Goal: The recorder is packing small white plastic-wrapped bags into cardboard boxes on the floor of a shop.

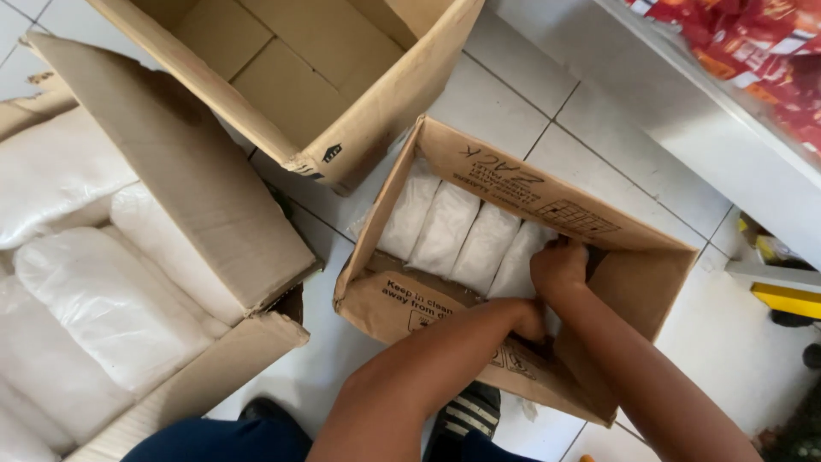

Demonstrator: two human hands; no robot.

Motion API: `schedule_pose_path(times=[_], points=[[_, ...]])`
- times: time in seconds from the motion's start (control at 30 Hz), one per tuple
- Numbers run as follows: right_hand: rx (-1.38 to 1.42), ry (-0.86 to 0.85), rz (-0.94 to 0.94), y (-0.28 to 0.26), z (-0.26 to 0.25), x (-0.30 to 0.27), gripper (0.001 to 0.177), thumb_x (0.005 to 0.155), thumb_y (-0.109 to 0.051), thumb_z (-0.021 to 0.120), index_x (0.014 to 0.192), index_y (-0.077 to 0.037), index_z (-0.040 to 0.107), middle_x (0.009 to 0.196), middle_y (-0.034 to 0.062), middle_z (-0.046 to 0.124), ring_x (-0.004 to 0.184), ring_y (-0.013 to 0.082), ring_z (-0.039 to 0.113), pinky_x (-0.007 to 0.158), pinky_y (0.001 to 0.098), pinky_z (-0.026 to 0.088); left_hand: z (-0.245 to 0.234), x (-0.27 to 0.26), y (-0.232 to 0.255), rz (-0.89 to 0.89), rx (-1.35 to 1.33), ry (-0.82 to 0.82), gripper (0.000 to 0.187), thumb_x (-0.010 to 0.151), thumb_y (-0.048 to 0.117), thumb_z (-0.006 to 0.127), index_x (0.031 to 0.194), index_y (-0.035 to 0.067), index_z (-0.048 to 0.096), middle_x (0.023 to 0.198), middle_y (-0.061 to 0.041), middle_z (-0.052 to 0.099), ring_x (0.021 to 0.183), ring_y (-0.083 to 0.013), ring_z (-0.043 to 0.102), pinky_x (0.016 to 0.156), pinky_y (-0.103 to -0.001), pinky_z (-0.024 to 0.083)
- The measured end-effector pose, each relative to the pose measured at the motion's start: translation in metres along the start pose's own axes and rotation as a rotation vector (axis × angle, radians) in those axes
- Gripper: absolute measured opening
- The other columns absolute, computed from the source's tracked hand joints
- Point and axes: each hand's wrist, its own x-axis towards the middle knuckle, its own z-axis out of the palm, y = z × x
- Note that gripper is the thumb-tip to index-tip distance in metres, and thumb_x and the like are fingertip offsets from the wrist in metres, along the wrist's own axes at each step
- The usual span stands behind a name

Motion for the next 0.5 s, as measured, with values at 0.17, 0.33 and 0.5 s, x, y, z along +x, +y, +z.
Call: schedule_pose_path(times=[0.17,0.33,0.5], points=[[0.089,0.165,0.126,-0.006,0.044,0.032,0.026,0.096,-0.015,0.062,0.113,-0.010,0.082,0.123,0.0152,0.075,0.117,0.0339,0.067,0.101,0.0566,0.039,0.010,0.008,-0.002,0.126,0.042,-0.009,0.060,0.083,0.041,0.070,0.129,0.003,0.068,0.138,-0.022,0.063,0.126,-0.0332,0.062,0.104,-0.041,0.049],[-0.006,0.045,0.098,-0.007,0.005,0.015,0.027,0.096,-0.016,0.062,0.118,-0.012,0.078,0.127,0.0140,0.072,0.121,0.0364,0.064,0.111,0.0714,0.024,0.053,0.039,-0.008,0.216,0.024,-0.011,0.061,0.086,0.040,0.069,0.135,0.003,0.063,0.143,-0.023,0.058,0.131,-0.0338,0.058,0.108,-0.040,0.046],[0.022,-0.133,0.076,-0.010,-0.005,0.010,0.028,0.096,-0.012,0.064,0.121,-0.011,0.078,0.127,0.0120,0.074,0.120,0.0342,0.068,0.117,0.0724,0.019,0.026,-0.020,0.015,0.139,0.069,-0.067,0.058,0.089,0.034,0.069,0.137,0.003,0.061,0.144,-0.023,0.057,0.132,-0.0347,0.056,0.109,-0.043,0.043]])
